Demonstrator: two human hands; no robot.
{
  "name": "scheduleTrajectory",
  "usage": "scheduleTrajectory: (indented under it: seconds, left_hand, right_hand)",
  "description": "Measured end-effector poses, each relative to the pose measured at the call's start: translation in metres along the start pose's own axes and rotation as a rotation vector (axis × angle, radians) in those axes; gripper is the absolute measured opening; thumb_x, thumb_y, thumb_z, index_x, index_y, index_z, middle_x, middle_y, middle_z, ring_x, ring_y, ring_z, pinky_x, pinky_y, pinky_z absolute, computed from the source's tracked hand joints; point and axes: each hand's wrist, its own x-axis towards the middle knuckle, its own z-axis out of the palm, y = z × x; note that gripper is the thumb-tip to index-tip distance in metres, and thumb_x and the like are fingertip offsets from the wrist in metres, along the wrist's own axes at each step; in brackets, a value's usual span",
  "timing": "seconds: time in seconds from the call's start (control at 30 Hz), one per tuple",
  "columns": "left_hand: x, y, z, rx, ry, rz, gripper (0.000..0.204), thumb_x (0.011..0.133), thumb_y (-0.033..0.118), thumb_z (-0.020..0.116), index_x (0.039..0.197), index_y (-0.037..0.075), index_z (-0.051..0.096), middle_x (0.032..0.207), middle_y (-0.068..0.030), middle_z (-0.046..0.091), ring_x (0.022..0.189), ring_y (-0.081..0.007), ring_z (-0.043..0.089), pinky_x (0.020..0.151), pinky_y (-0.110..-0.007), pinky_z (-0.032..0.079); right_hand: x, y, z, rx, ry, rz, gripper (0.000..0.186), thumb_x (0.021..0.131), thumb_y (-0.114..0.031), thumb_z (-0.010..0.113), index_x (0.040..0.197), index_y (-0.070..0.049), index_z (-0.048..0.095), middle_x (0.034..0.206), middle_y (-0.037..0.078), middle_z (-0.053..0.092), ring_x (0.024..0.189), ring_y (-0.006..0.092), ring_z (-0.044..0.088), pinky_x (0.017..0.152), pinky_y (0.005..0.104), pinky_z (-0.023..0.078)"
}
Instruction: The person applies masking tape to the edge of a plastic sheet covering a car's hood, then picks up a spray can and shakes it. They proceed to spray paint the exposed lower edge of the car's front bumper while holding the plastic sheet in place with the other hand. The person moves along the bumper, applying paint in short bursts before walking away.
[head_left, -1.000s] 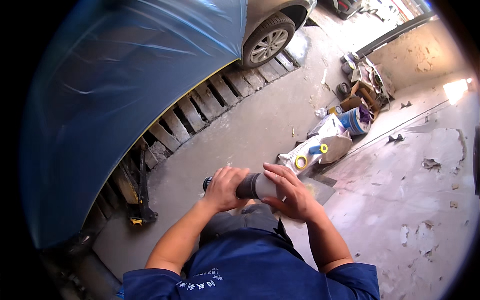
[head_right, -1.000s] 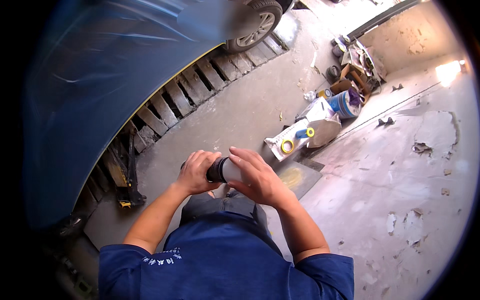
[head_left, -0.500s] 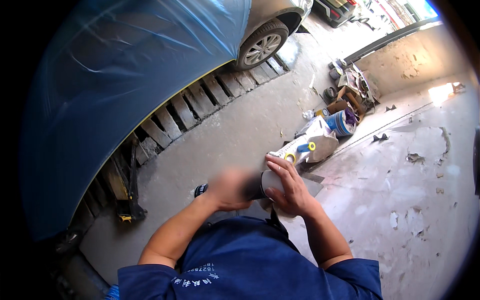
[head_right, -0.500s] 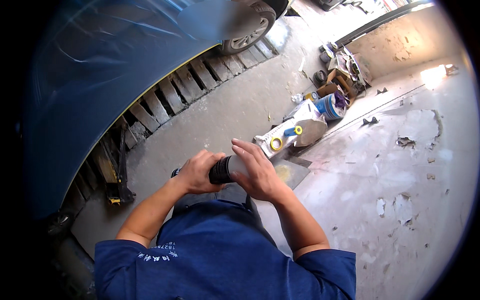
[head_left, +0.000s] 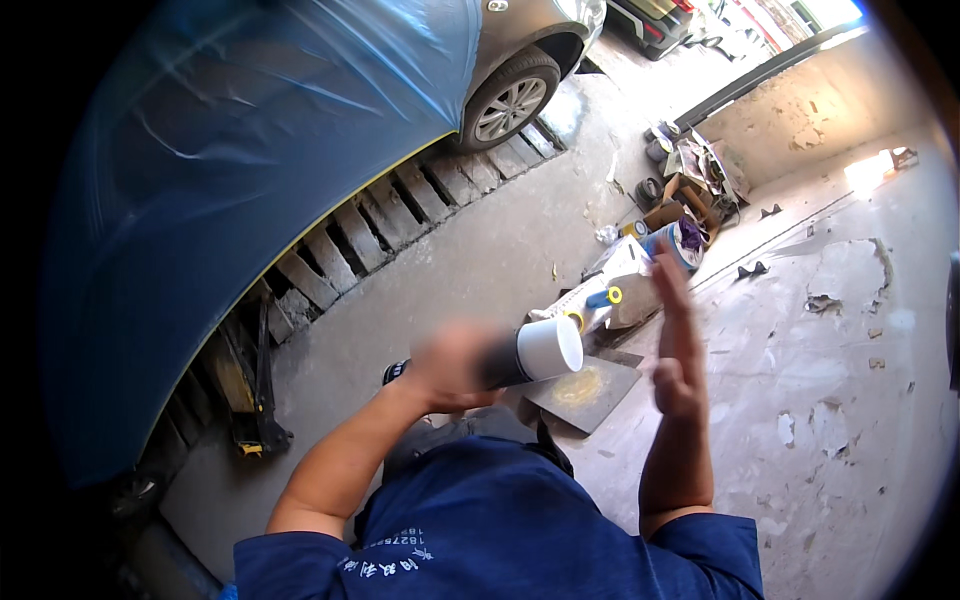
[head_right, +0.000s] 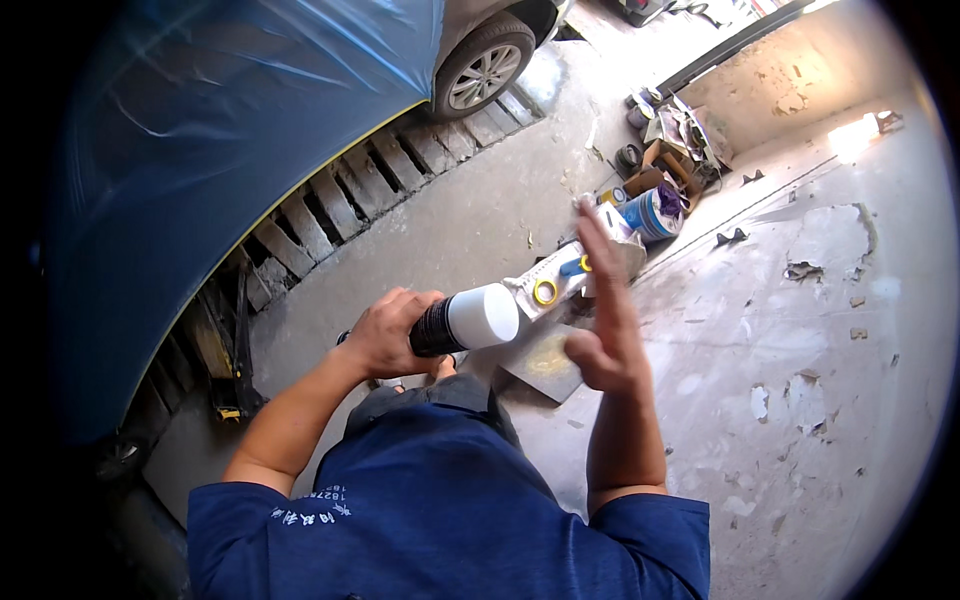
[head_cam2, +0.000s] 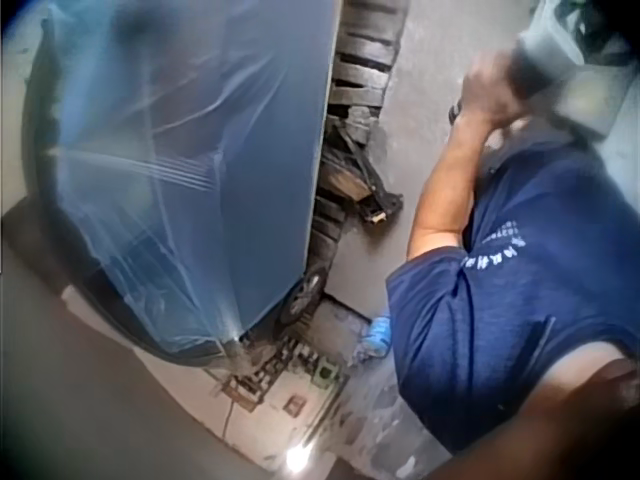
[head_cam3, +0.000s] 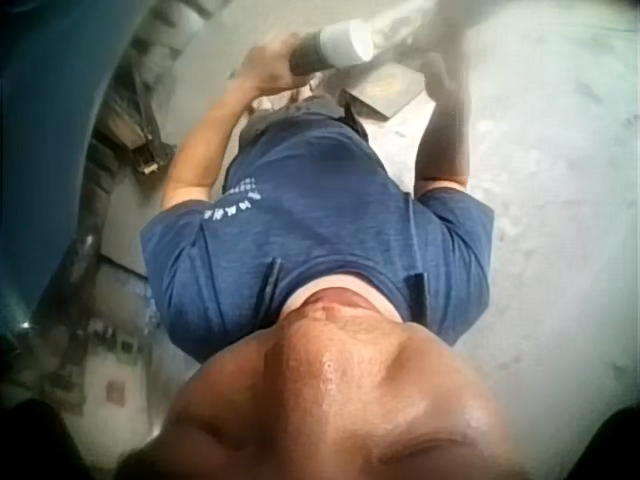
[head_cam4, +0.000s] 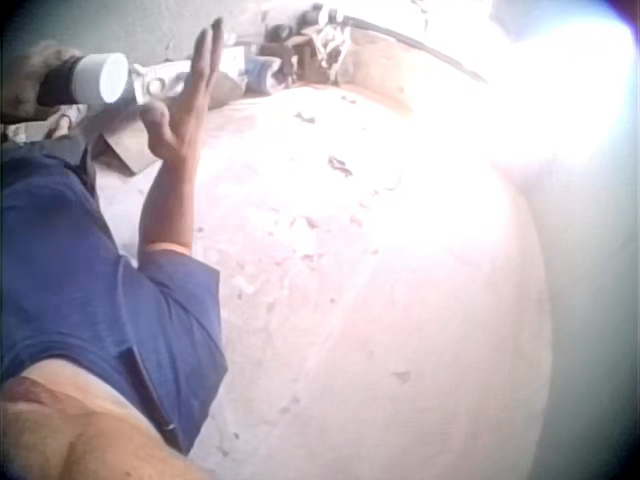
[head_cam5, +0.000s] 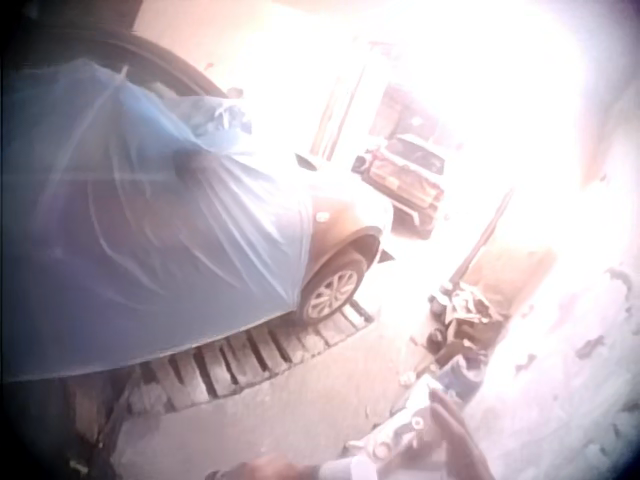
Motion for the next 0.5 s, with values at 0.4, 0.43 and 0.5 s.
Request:
scheduleTrajectory:
  seconds: [0.4, 0.43, 0.5]
  left_hand:
    - [0.013, 0.03, 0.016, 0.095, -0.041, 0.01, 0.074, 0.058, 0.028, 0.086, 0.123, 0.013, 0.051, 0.103, -0.0098, 0.063, 0.092, -0.0364, 0.059, 0.081, -0.046, 0.051]
    - [0.012, 0.029, 0.016, 0.108, -0.045, 0.019, 0.075, 0.058, 0.027, 0.086, 0.123, 0.013, 0.051, 0.104, -0.0097, 0.063, 0.094, -0.0363, 0.059, 0.082, -0.046, 0.051]
    - [0.008, 0.026, 0.016, 0.13, -0.066, -0.014, 0.076, 0.059, 0.027, 0.085, 0.126, 0.013, 0.051, 0.106, -0.0112, 0.062, 0.097, -0.0361, 0.058, 0.085, -0.046, 0.051]
  right_hand:
    - [-0.018, 0.035, 0.039, 0.235, -0.185, 0.114, 0.077, 0.089, -0.052, 0.053, 0.143, 0.001, 0.04, 0.151, 0.021, 0.034, 0.143, 0.0355, 0.029, 0.115, 0.0435, 0.023]
    - [-0.02, 0.034, 0.038, 0.208, -0.196, 0.133, 0.077, 0.088, -0.052, 0.053, 0.142, 0.001, 0.04, 0.151, 0.021, 0.035, 0.142, 0.0356, 0.031, 0.114, 0.0432, 0.024]
    - [-0.027, 0.026, 0.038, 0.129, -0.184, 0.241, 0.073, 0.084, -0.044, 0.067, 0.14, -0.003, 0.043, 0.141, 0.021, 0.043, 0.132, 0.036, 0.043, 0.108, 0.0419, 0.035]
